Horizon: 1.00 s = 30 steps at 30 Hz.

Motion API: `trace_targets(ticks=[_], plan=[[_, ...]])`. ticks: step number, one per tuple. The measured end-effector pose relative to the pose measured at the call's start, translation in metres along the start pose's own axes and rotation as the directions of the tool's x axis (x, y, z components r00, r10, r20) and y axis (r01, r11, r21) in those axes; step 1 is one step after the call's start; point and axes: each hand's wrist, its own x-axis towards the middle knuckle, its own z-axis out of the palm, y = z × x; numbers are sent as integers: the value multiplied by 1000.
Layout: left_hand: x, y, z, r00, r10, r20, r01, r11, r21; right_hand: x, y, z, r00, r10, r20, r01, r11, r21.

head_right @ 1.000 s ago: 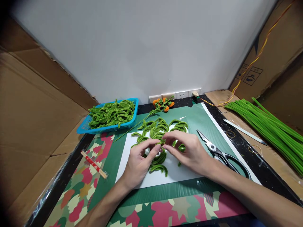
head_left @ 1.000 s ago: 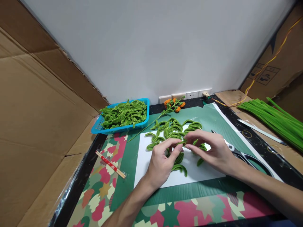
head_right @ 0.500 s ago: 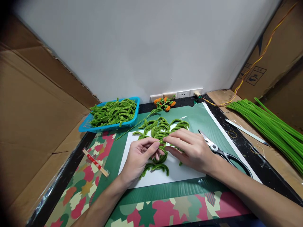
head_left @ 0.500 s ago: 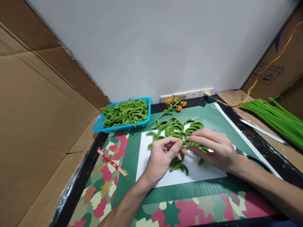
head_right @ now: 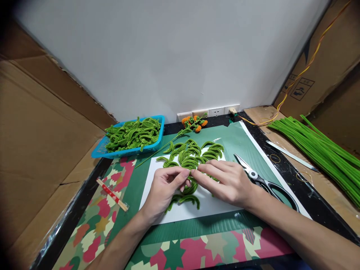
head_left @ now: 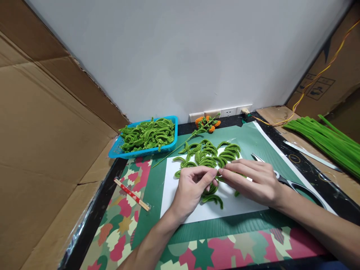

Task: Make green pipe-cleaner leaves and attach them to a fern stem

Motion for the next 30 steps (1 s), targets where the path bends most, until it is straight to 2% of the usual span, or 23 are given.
trace_targets(ticks=[13,19,23,27,29,30], plan=[[0,1,2,998,-61,17,62,995,-73,3,-2,-2,999,-35,7,36,998,-43],[-1,2,3,997,-71,39,75,987,-141,3,-3,1,996,79,-48,-77,996,38],[-3,0,1,999,-33,25,36,994,-106,7,-8,3,975,207,-76,-194,969,154],[-4,0,0,997,73,-31,-72,996,50,14,-15,0,924,383,2,-360,865,351],[-5,2,1,983,170,-66,-156,972,177,18,-17,-1,854,510,104,-499,746,440],[-6,2,2,971,225,-79,-200,950,241,19,-18,-2,798,577,173,-580,659,479]])
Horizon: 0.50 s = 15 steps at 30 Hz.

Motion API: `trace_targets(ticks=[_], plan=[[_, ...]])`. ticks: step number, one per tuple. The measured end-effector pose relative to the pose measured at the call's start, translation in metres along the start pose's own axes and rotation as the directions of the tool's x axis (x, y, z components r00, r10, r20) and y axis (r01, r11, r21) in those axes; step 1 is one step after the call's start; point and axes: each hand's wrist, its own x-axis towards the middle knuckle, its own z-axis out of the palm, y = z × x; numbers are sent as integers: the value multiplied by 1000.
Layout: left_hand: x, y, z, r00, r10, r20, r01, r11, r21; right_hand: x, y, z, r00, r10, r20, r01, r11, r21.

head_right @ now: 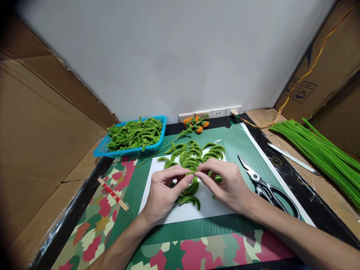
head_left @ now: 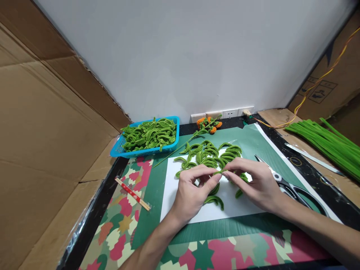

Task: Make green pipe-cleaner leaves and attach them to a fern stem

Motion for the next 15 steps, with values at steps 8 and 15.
trace_targets(ticks=[8,15], plan=[[-4,5,0,981,193,-5,-189,967,171,2,10,5,706,498,504,-701,382,603],[2,6,-6,996,-86,30,86,996,-16,2,9,-1,864,399,307,-497,770,400]])
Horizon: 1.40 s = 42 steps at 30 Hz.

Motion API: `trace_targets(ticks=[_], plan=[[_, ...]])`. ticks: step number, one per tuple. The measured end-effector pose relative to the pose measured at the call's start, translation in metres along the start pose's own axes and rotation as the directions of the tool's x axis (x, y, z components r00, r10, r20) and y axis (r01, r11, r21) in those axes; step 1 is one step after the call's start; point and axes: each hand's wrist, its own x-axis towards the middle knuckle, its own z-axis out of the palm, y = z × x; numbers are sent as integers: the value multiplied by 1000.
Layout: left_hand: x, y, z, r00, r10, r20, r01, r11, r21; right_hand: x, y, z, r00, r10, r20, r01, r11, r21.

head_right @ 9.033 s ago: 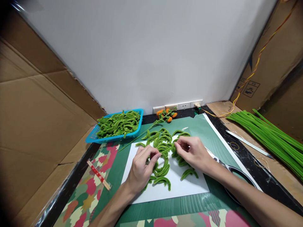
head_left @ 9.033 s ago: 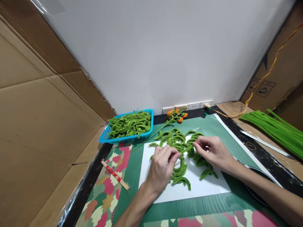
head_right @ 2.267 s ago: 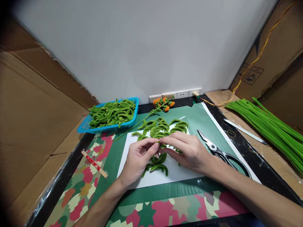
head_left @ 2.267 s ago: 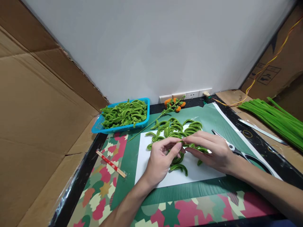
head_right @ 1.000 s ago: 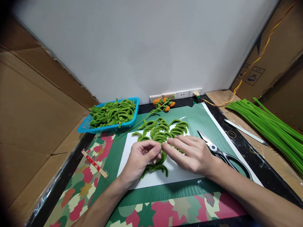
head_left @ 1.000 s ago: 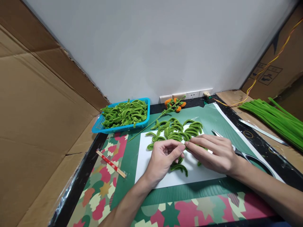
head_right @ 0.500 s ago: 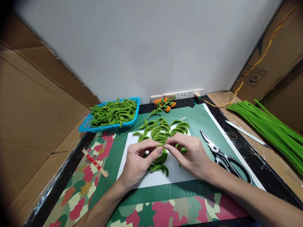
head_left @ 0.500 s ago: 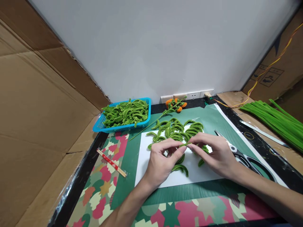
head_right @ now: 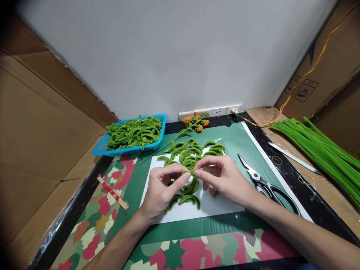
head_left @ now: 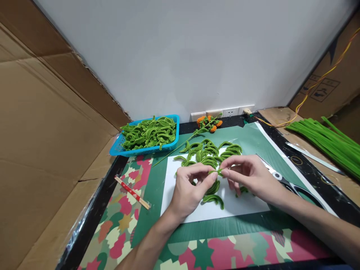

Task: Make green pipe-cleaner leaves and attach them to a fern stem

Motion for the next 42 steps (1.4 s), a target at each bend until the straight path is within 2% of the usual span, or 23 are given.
trace_targets(ticks=[1,2,4,6,9,11,12,14,16,17,18,20,22,24,26,28,30,32,35,37,39,41,42], plan=[[1,-1,-1,999,-39,0,39,997,-59,-1,0,-2,985,-171,-35,162,969,-185],[1,-1,-1,997,-72,1,71,991,-113,-2,0,-4,933,-359,-26,323,867,-380],[2,-1,-1,993,-114,16,115,977,-180,-3,3,-8,761,-639,114,536,518,-667],[2,-1,0,990,-133,47,140,971,-195,-3,6,-12,623,-737,264,597,229,-769],[2,-1,1,988,-130,88,145,973,-180,-4,8,-14,547,-752,366,630,83,-772],[1,0,0,989,-98,111,114,981,-154,-5,7,-12,560,-747,357,644,122,-755],[1,0,-1,991,-70,116,85,988,-132,-5,5,-10,601,-735,314,640,207,-740],[0,0,-2,994,8,112,0,998,-64,-6,0,-6,776,-610,159,550,533,-643],[-3,0,-3,988,122,92,-126,991,41,-6,-6,-1,960,-274,51,274,896,-349],[-4,0,-3,976,199,85,-207,973,102,-5,-8,0,995,-80,60,89,984,-152],[-5,0,-3,955,285,83,-295,942,161,-3,-10,1,991,91,101,-94,995,27],[-7,0,-1,898,432,90,-440,863,249,-1,-13,1,937,293,193,-337,905,260],[-7,1,0,886,457,85,-462,846,267,0,-14,1,920,333,207,-383,873,300],[-6,2,0,936,348,59,-352,908,228,-1,-13,0,965,227,135,-248,955,164],[-4,3,-2,980,191,52,-197,969,150,-3,-10,-2,997,-55,59,63,988,-142],[-2,4,-5,995,72,76,-76,996,56,-5,-7,-5,905,-415,92,404,773,-489],[0,3,-7,993,-6,115,11,999,-44,-5,-3,-10,733,-641,228,587,427,-688],[1,1,-8,984,-72,162,96,985,-144,-5,0,-14,621,-701,350,637,191,-747],[1,0,-6,961,-138,238,197,949,-245,-5,3,-14,593,-675,440,671,112,-733],[0,0,-5,964,-105,244,163,959,-231,-6,1,-9,664,-661,349,647,274,-712],[-1,0,-5,983,7,181,15,992,-124,-7,-2,-2,829,-543,134,509,632,-585],[-3,-2,-5,971,208,115,-217,973,77,-6,-6,3,988,-156,22,156,960,-233],[-4,-4,-5,937,331,109,-346,920,183,-5,-8,5,996,38,79,-36,999,-19]])
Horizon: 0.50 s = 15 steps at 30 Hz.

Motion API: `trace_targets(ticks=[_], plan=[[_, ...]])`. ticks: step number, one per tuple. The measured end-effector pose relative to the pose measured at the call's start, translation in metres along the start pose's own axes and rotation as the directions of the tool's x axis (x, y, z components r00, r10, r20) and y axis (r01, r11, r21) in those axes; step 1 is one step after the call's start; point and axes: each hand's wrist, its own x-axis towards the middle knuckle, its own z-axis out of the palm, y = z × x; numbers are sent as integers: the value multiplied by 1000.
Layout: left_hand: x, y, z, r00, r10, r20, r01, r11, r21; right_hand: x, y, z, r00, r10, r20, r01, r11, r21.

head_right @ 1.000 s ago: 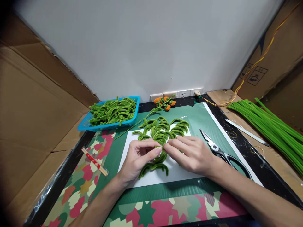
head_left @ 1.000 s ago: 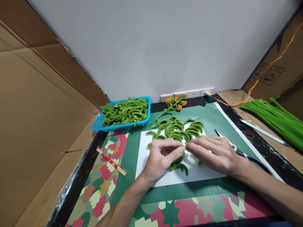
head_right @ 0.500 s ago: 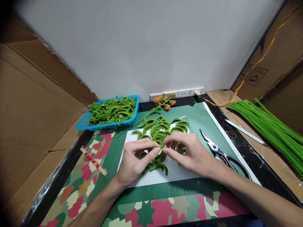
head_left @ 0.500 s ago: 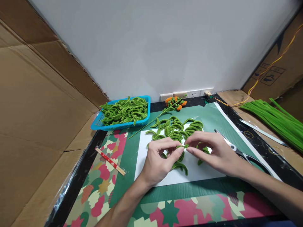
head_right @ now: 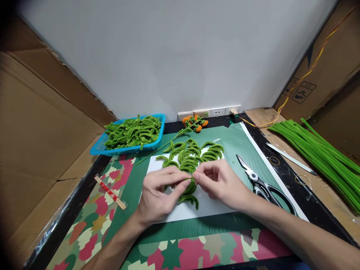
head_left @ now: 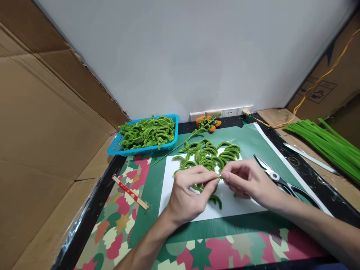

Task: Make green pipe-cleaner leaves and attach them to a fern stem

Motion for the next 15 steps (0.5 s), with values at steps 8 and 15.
trace_targets(ticks=[8,15], plan=[[6,0,12,997,-34,-68,33,999,-11,4,-1,-11,982,-182,-58,157,942,-297],[8,-3,10,971,-228,75,240,923,-303,3,7,-18,680,-692,243,590,319,-742]])
